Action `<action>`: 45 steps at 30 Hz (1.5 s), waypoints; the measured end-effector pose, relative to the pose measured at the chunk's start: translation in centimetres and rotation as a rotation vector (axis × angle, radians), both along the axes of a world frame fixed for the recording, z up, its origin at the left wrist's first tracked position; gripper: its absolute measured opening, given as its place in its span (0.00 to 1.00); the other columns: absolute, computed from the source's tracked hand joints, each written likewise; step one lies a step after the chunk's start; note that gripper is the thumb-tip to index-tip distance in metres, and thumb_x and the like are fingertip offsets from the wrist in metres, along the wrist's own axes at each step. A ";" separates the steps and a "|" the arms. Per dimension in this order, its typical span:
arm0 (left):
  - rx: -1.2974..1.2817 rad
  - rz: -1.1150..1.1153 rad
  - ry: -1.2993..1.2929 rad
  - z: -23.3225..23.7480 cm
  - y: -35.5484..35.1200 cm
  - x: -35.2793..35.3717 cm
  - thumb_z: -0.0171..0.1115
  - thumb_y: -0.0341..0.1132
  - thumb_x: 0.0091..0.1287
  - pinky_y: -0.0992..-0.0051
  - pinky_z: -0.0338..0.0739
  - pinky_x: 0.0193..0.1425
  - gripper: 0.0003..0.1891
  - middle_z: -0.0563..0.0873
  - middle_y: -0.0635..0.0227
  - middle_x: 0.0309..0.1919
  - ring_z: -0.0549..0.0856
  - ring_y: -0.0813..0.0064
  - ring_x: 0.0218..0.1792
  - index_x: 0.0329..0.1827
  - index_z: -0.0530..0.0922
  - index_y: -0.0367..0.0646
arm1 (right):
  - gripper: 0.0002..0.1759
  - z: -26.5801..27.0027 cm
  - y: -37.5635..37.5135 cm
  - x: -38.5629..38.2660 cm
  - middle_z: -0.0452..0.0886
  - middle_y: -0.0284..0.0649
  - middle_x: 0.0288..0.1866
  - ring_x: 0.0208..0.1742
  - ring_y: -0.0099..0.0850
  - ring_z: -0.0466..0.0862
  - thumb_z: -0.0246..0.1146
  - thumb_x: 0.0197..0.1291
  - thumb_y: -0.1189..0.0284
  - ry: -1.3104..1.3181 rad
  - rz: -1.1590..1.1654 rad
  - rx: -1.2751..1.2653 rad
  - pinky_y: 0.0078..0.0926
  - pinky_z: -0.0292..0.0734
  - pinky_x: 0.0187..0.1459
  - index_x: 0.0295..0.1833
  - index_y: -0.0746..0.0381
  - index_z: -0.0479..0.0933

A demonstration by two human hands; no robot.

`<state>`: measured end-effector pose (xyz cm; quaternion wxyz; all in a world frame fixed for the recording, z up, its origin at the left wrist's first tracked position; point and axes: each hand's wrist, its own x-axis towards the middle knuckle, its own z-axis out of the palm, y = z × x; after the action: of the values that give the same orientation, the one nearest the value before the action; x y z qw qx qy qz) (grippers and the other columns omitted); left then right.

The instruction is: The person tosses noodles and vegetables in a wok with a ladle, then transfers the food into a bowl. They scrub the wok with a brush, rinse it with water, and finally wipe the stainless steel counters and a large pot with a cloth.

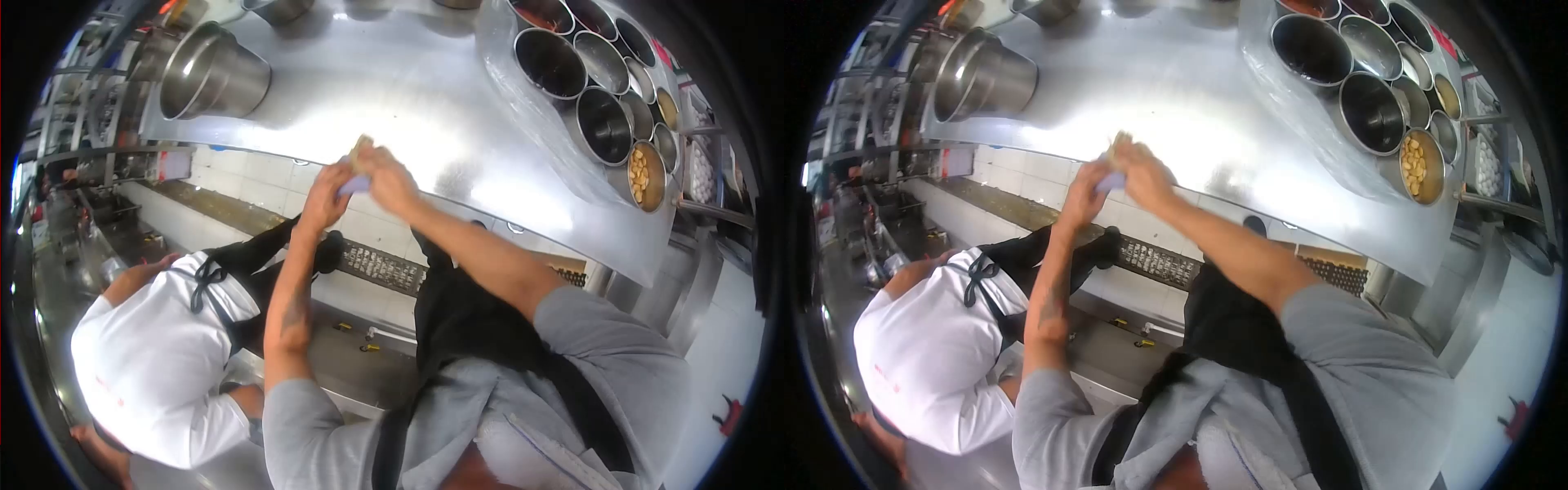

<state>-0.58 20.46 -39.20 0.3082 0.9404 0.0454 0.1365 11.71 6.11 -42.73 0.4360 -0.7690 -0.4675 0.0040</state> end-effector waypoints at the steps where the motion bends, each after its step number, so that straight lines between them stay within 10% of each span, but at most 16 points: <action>1: -0.002 0.047 0.084 -0.2 -0.4 -2.7 0.66 0.24 0.54 0.57 0.74 0.65 0.21 0.83 0.50 0.54 0.79 0.47 0.58 0.54 0.82 0.41 | 0.19 1.8 -0.5 -1.8 0.83 0.47 0.57 0.57 0.45 0.80 0.58 0.57 0.77 0.186 0.097 -0.040 0.38 0.78 0.58 0.55 0.61 0.81; 3: -0.060 0.201 0.330 0.2 -1.8 -8.3 0.64 0.22 0.55 0.57 0.75 0.64 0.21 0.83 0.48 0.55 0.80 0.45 0.57 0.55 0.81 0.40 | 0.18 -0.7 0.5 -4.9 0.84 0.48 0.54 0.54 0.46 0.82 0.59 0.58 0.75 0.238 0.190 0.109 0.38 0.79 0.56 0.55 0.59 0.82; 5: -0.107 0.318 0.477 -0.9 -2.0 -12.9 0.63 0.21 0.56 0.58 0.75 0.63 0.21 0.82 0.48 0.56 0.81 0.45 0.56 0.55 0.81 0.38 | 0.17 -0.4 0.3 -5.7 0.84 0.49 0.52 0.45 0.48 0.85 0.61 0.61 0.71 0.755 0.259 -0.327 0.43 0.80 0.54 0.57 0.56 0.82; 8: -0.045 0.554 0.315 -2.2 -1.2 -15.8 0.55 0.17 0.61 0.68 0.77 0.62 0.24 0.85 0.54 0.53 0.85 0.64 0.56 0.62 0.77 0.35 | 0.20 6.4 -5.5 0.4 0.86 0.48 0.46 0.37 0.43 0.87 0.61 0.63 0.66 1.184 0.450 -0.158 0.42 0.81 0.47 0.60 0.55 0.80; 10: -0.067 0.634 0.162 0.5 0.4 -13.0 0.53 0.15 0.61 0.69 0.77 0.61 0.24 0.85 0.56 0.52 0.84 0.66 0.56 0.62 0.76 0.31 | 0.22 8.8 -10.2 5.1 0.86 0.39 0.42 0.34 0.27 0.85 0.57 0.66 0.75 0.754 0.186 -0.124 0.23 0.81 0.35 0.66 0.56 0.74; 13: 0.121 0.745 0.021 5.1 4.2 -5.1 0.55 0.26 0.67 0.62 0.79 0.56 0.16 0.85 0.49 0.47 0.86 0.51 0.49 0.57 0.81 0.37 | 0.27 11.3 -17.4 10.7 0.86 0.47 0.52 0.47 0.35 0.87 0.57 0.71 0.70 0.640 -0.055 -0.093 0.32 0.81 0.50 0.74 0.58 0.67; 19: 0.344 0.688 -0.281 -5.7 11.8 6.5 0.60 0.30 0.60 0.54 0.74 0.61 0.17 0.86 0.47 0.49 0.82 0.47 0.54 0.51 0.82 0.33 | 0.29 1.7 -22.2 11.6 0.68 0.54 0.74 0.73 0.53 0.70 0.53 0.66 0.75 -0.149 -0.339 -0.353 0.38 0.67 0.71 0.74 0.60 0.67; 22: 0.059 0.114 -0.257 -3.3 0.8 4.7 0.60 0.21 0.53 0.55 0.67 0.71 0.25 0.81 0.52 0.60 0.76 0.51 0.67 0.58 0.81 0.42 | 0.29 1.5 -12.3 8.0 0.70 0.51 0.73 0.75 0.49 0.67 0.51 0.54 0.87 -0.120 -0.368 -0.192 0.45 0.57 0.77 0.63 0.63 0.76; 26: -0.192 0.061 0.219 -2.2 -1.6 -8.7 0.62 0.23 0.57 0.60 0.71 0.70 0.24 0.82 0.51 0.59 0.79 0.49 0.63 0.59 0.81 0.41 | 0.21 -3.1 6.0 0.9 0.78 0.46 0.67 0.70 0.41 0.73 0.50 0.62 0.84 0.037 -0.034 0.255 0.36 0.62 0.73 0.59 0.64 0.79; 29: -0.920 0.832 0.185 -11.2 0.5 -25.4 0.61 0.34 0.71 0.61 0.80 0.56 0.13 0.85 0.57 0.54 0.88 0.60 0.48 0.54 0.80 0.37 | 0.18 0.9 14.3 -8.3 0.82 0.46 0.59 0.62 0.40 0.81 0.50 0.67 0.80 0.417 0.307 -0.144 0.38 0.75 0.63 0.58 0.62 0.80; 32: -1.447 1.144 -0.228 -1.6 2.0 -31.9 0.58 0.45 0.75 0.52 0.77 0.61 0.22 0.81 0.58 0.62 0.82 0.60 0.60 0.65 0.72 0.42 | 0.14 4.4 19.0 -10.7 0.82 0.50 0.49 0.47 0.40 0.88 0.54 0.73 0.75 1.638 0.595 -0.154 0.35 0.88 0.38 0.58 0.69 0.75; 33: -1.534 1.085 -0.420 -0.6 3.5 -33.0 0.56 0.49 0.76 0.49 0.75 0.64 0.26 0.79 0.58 0.65 0.79 0.57 0.64 0.69 0.68 0.42 | 0.18 6.9 19.2 -11.1 0.81 0.52 0.51 0.48 0.42 0.87 0.57 0.73 0.71 1.764 0.630 -0.149 0.38 0.89 0.45 0.60 0.73 0.71; 38: -1.636 0.686 -0.819 8.9 7.3 -32.2 0.48 0.53 0.78 0.43 0.65 0.72 0.29 0.70 0.59 0.72 0.71 0.56 0.72 0.77 0.63 0.50 | 0.17 10.6 19.3 -12.1 0.81 0.49 0.53 0.47 0.39 0.86 0.55 0.75 0.70 1.584 0.723 -0.184 0.36 0.88 0.44 0.62 0.69 0.71; 42: -1.645 0.554 -0.712 7.3 10.3 -29.2 0.51 0.49 0.78 0.47 0.69 0.70 0.28 0.70 0.61 0.72 0.72 0.56 0.70 0.77 0.61 0.51 | 0.20 8.0 21.8 -13.2 0.82 0.46 0.53 0.33 0.26 0.81 0.47 0.78 0.62 1.285 0.578 -0.157 0.27 0.80 0.31 0.64 0.65 0.70; 43: -1.650 0.501 -0.693 6.5 12.1 -27.0 0.51 0.49 0.78 0.47 0.69 0.70 0.28 0.70 0.61 0.72 0.72 0.56 0.70 0.77 0.61 0.51 | 0.22 6.5 23.2 -16.1 0.79 0.51 0.60 0.52 0.42 0.82 0.45 0.79 0.62 0.654 0.533 -0.318 0.42 0.79 0.52 0.66 0.66 0.69; 45: -1.602 0.609 -0.716 5.0 14.1 -22.3 0.53 0.42 0.77 0.52 0.73 0.68 0.26 0.73 0.60 0.68 0.75 0.58 0.67 0.75 0.63 0.48 | 0.44 9.2 22.2 -20.5 0.46 0.49 0.84 0.84 0.38 0.46 0.44 0.76 0.44 0.801 0.727 -0.341 0.34 0.38 0.81 0.81 0.68 0.48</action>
<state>-22.83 34.54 -34.21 0.8123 0.2962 0.2731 0.4217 -8.75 28.35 -33.54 0.4196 -0.5566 -0.4930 0.5206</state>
